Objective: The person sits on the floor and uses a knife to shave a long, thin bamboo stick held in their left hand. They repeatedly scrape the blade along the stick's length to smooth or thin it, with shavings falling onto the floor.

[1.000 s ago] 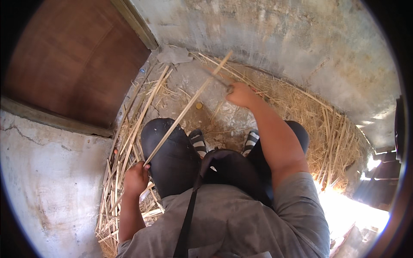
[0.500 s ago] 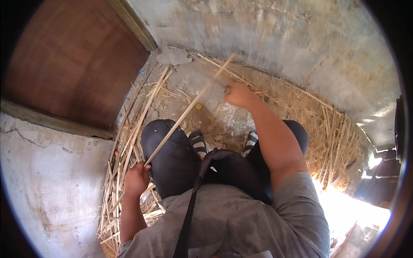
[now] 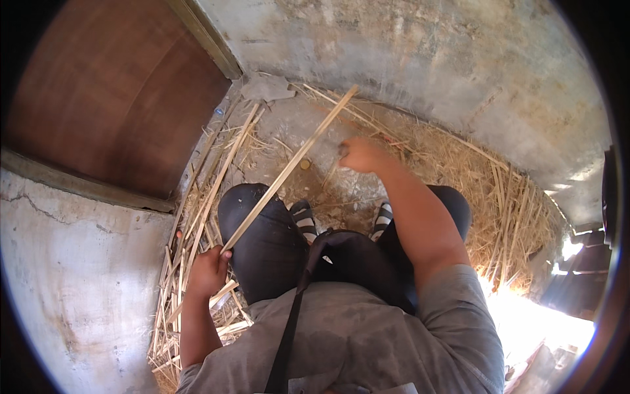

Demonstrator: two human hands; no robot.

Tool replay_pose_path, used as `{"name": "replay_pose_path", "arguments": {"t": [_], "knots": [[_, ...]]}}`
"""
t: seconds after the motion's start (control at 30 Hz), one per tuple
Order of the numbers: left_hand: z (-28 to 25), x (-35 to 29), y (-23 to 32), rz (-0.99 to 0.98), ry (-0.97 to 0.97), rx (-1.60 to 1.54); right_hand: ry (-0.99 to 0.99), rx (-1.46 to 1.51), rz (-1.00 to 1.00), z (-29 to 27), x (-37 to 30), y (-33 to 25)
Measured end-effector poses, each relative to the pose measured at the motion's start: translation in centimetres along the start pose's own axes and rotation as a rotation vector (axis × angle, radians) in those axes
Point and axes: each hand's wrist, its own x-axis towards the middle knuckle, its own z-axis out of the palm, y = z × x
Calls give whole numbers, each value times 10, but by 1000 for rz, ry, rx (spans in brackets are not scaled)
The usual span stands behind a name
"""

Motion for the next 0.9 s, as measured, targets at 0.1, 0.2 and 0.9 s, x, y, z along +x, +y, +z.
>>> {"name": "replay_pose_path", "arguments": {"t": [0.1,0.2,0.9], "knots": [[-4,5,2,-46,-80,-83,154,52,109,-4,4,23],[-7,5,-1,-78,-138,-188,111,-22,16,5,0,11],[-8,2,-14,-351,-416,-527,-212,-154,-220,-1,-24,-76]]}}
